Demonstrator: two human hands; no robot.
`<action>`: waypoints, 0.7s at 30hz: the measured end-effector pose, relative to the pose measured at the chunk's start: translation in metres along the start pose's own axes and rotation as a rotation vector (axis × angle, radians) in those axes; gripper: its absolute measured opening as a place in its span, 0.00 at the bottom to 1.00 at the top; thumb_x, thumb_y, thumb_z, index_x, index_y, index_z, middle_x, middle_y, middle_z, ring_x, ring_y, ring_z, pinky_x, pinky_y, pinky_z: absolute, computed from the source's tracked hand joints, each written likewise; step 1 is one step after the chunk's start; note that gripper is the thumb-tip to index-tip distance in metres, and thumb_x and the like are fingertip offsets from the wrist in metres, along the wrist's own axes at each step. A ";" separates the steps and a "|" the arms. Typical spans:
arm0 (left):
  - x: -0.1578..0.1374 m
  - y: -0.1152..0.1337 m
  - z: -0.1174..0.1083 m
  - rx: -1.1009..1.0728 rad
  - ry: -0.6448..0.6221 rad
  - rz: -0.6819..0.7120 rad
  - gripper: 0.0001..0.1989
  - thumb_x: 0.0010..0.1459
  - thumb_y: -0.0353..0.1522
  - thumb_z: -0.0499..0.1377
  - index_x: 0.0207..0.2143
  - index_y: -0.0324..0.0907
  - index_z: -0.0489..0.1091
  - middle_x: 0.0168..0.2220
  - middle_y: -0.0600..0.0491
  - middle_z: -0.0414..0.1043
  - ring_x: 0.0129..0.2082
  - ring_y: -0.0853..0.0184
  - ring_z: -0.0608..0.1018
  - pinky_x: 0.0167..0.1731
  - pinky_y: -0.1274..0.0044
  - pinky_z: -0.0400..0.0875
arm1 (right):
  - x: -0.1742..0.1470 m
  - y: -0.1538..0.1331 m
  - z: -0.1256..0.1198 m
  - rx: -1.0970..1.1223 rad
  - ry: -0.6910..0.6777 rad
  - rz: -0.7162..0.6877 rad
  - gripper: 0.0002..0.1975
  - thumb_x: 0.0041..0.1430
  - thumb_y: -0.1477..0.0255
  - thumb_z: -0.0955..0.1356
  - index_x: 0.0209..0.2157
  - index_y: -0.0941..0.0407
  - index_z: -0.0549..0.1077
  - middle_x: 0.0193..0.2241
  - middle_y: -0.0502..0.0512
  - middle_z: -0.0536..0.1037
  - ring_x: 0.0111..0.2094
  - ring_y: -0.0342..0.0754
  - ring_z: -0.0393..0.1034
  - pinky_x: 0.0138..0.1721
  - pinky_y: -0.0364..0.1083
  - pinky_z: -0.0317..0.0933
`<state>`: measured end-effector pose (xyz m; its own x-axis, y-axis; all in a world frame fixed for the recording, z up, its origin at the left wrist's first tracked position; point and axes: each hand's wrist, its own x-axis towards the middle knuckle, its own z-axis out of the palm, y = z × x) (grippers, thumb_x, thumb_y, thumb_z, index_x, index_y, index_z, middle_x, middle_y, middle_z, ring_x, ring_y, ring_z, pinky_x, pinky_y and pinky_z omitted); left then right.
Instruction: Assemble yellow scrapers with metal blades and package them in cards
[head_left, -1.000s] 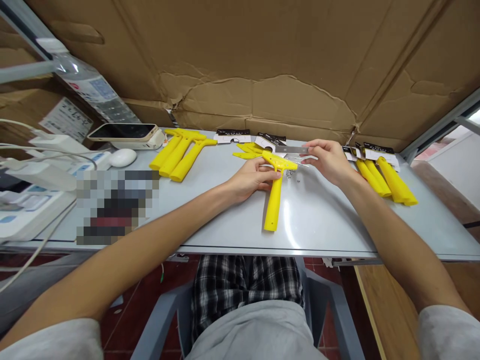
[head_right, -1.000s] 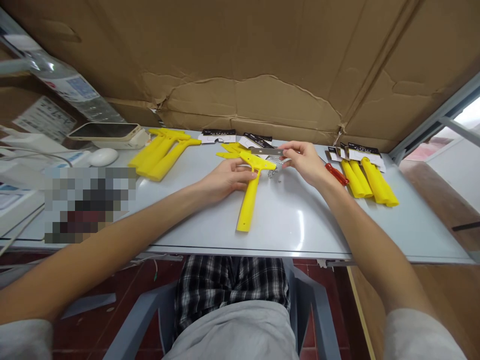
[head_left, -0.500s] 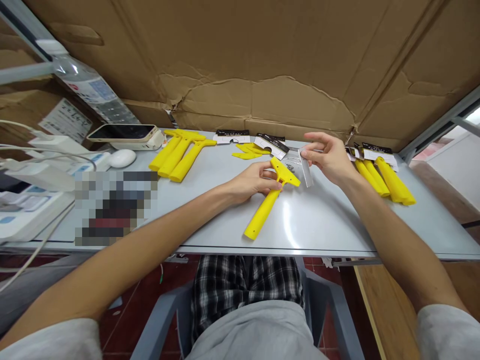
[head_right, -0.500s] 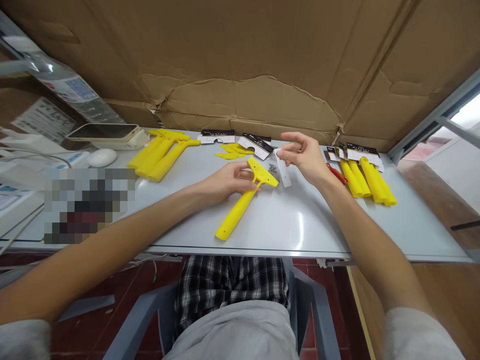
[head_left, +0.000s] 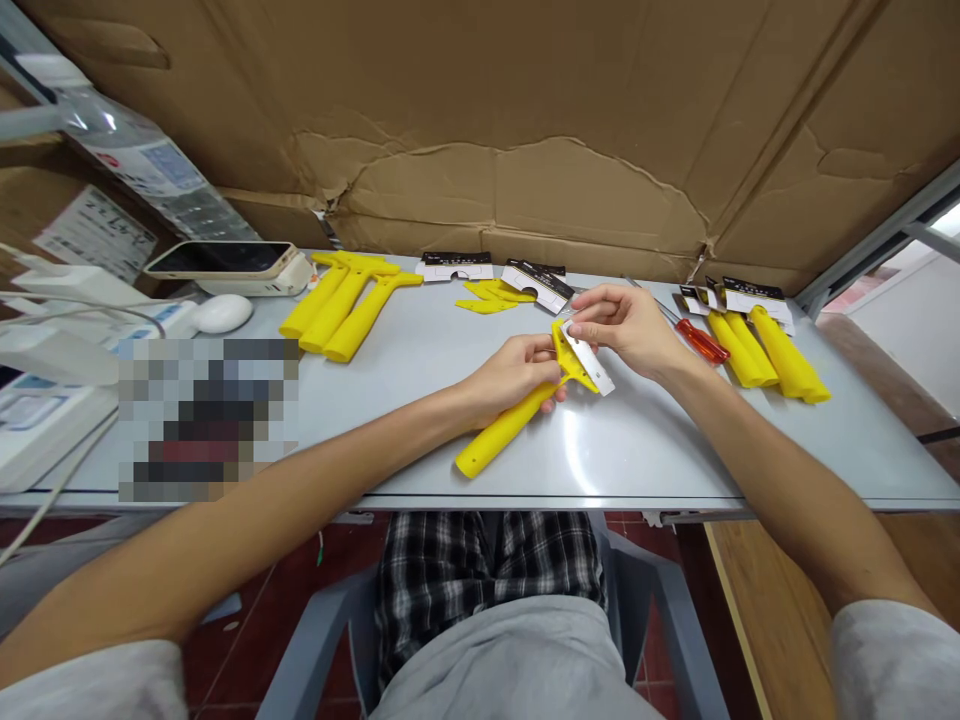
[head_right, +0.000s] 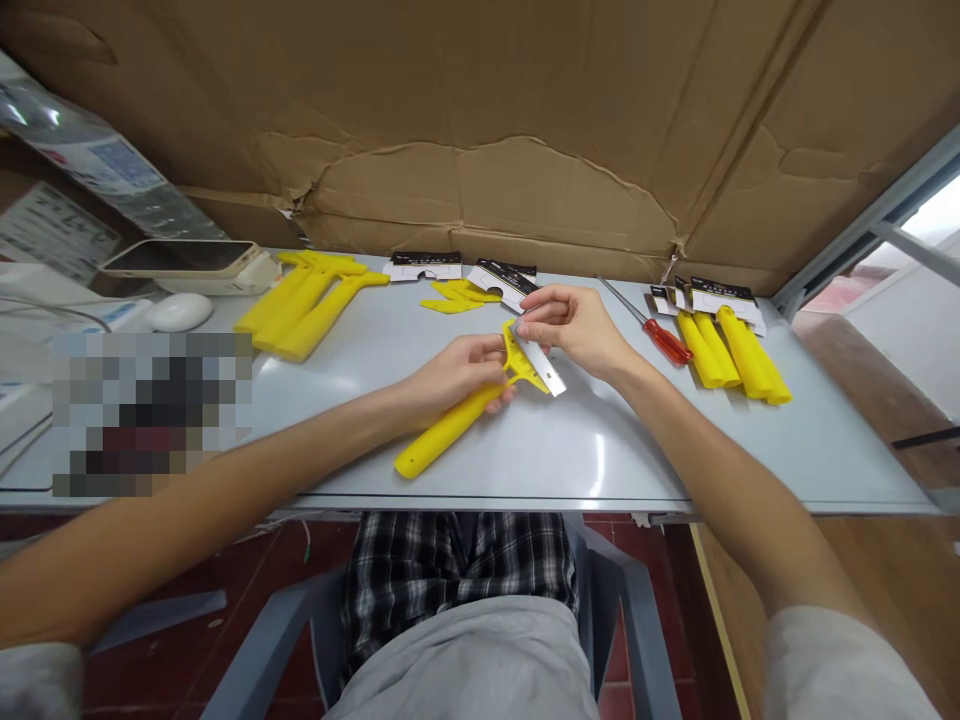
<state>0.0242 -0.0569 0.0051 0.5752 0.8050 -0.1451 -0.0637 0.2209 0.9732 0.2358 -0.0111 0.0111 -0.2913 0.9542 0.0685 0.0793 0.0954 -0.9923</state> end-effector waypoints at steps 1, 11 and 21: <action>0.000 0.000 0.001 0.008 0.012 0.001 0.15 0.58 0.25 0.62 0.49 0.38 0.77 0.26 0.54 0.76 0.22 0.71 0.75 0.24 0.78 0.70 | -0.001 0.001 0.002 -0.003 0.002 -0.002 0.38 0.38 0.54 0.86 0.46 0.61 0.76 0.38 0.58 0.83 0.31 0.40 0.74 0.31 0.41 0.68; 0.004 -0.006 0.003 0.127 0.119 0.007 0.06 0.68 0.33 0.64 0.42 0.37 0.76 0.26 0.52 0.78 0.20 0.69 0.78 0.23 0.77 0.74 | -0.001 0.003 0.010 0.040 0.042 -0.009 0.36 0.36 0.55 0.86 0.41 0.60 0.74 0.35 0.54 0.80 0.32 0.38 0.73 0.30 0.39 0.66; 0.007 -0.008 0.004 0.084 0.174 0.007 0.07 0.67 0.32 0.67 0.42 0.36 0.77 0.28 0.50 0.81 0.22 0.68 0.80 0.22 0.77 0.76 | -0.001 0.007 0.015 0.049 0.029 0.017 0.36 0.35 0.56 0.86 0.40 0.60 0.73 0.35 0.54 0.81 0.31 0.38 0.72 0.30 0.38 0.64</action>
<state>0.0319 -0.0549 -0.0031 0.4251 0.8909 -0.1599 0.0058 0.1740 0.9847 0.2227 -0.0155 0.0028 -0.2627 0.9634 0.0535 0.0369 0.0655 -0.9972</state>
